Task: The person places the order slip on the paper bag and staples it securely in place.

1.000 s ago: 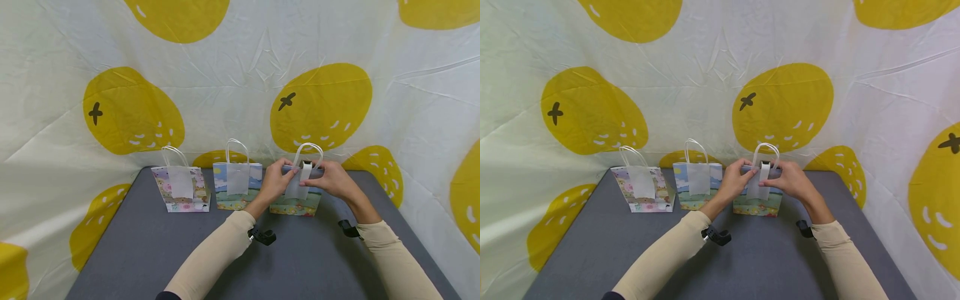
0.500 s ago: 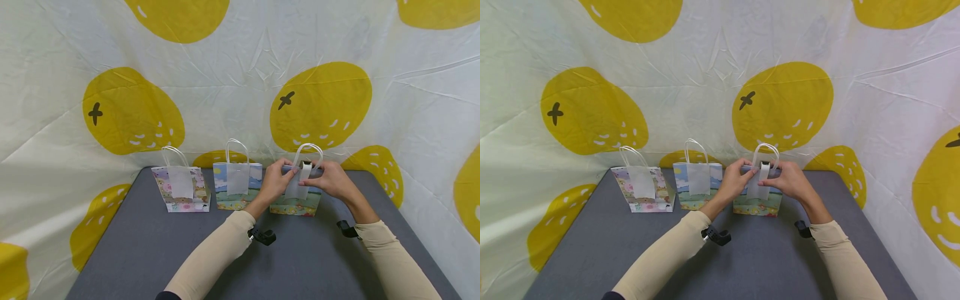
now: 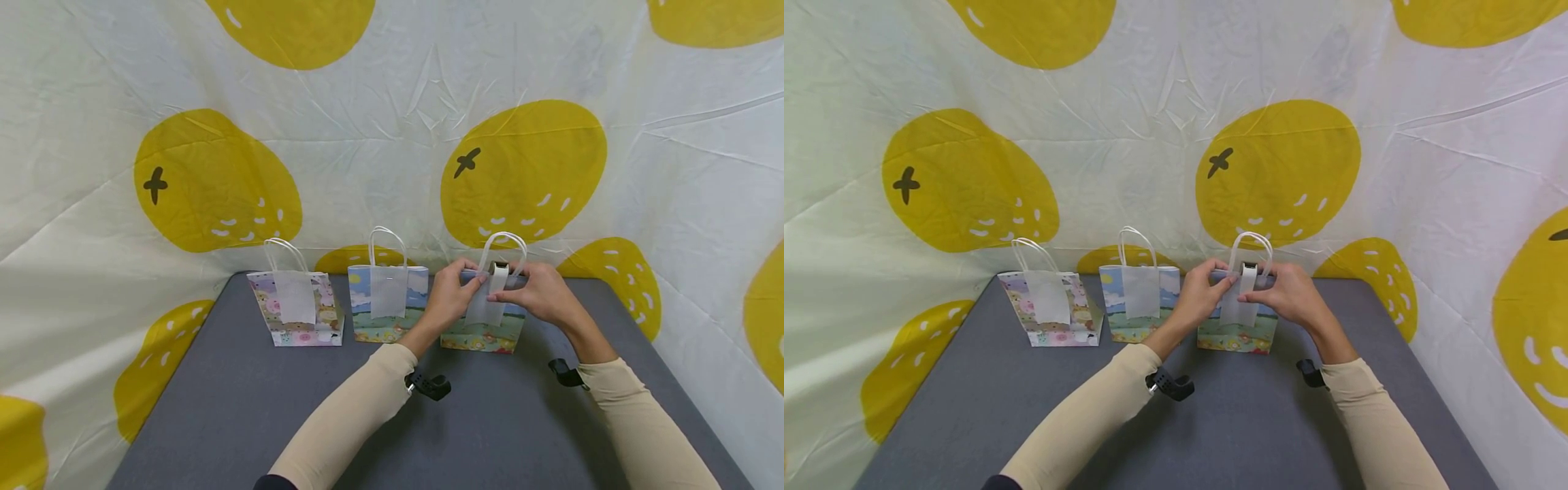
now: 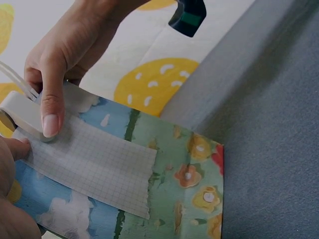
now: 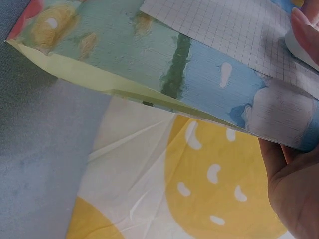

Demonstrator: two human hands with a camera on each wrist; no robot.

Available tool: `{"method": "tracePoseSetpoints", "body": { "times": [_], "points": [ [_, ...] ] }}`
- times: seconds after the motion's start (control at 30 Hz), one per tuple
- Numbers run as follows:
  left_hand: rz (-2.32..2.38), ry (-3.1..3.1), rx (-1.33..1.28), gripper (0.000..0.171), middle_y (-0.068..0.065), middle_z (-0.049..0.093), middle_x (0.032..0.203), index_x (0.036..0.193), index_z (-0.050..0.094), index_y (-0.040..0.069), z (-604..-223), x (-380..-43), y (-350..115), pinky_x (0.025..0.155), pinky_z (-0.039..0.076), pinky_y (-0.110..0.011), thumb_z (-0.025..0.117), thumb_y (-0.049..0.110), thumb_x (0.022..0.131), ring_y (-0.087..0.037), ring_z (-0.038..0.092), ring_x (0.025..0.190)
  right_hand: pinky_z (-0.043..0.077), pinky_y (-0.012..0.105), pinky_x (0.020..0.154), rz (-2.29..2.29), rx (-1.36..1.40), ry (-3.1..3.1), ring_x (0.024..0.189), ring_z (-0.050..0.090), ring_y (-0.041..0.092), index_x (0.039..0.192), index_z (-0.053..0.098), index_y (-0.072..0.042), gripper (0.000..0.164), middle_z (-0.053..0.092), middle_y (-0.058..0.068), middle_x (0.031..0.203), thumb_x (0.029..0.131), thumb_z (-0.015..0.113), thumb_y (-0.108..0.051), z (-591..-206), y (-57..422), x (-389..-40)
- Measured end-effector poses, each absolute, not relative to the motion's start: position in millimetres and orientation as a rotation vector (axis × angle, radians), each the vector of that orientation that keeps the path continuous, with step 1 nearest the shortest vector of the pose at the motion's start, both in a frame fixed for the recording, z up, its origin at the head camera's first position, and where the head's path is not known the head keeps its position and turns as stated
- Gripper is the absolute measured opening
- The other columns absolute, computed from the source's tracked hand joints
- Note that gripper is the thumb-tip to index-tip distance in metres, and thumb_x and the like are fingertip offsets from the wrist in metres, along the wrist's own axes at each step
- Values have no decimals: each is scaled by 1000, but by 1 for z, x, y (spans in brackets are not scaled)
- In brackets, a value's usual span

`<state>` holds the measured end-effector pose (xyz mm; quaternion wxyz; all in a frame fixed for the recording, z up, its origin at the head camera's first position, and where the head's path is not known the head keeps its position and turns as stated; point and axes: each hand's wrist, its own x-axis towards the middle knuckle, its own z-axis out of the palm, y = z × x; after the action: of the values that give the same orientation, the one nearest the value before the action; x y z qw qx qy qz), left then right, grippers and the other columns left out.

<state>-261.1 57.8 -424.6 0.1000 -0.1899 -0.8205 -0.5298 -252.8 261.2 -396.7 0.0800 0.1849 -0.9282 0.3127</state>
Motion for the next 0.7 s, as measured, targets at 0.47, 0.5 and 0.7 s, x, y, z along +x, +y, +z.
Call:
{"method": "tracePoseSetpoints", "body": {
  "times": [0.47,0.5,0.7],
  "points": [
    [-1572,-2431,-565,18,-5,70,120,113,67,13,-425,-260,59,65,47,-22,66,26,100,-8,54,69,48,33,60,933,515,-2722,70,59,19,99,74,-11,39,70,4,86,78,89,-40,-405,261,-253],
    [-1576,-2430,-566,18,-5,70,120,113,67,13,-425,-260,58,64,47,-22,66,26,100,-9,54,68,48,32,61,936,532,-2716,71,58,19,100,74,-11,40,71,5,87,77,89,-40,-405,261,-252],
    [-1575,-2426,-571,17,-4,70,120,113,67,14,-427,-262,57,63,47,-22,66,26,100,-9,51,60,50,31,66,1014,593,-2705,80,61,22,114,70,-7,48,71,9,100,80,88,-37,-400,262,-251]
  ]
}}
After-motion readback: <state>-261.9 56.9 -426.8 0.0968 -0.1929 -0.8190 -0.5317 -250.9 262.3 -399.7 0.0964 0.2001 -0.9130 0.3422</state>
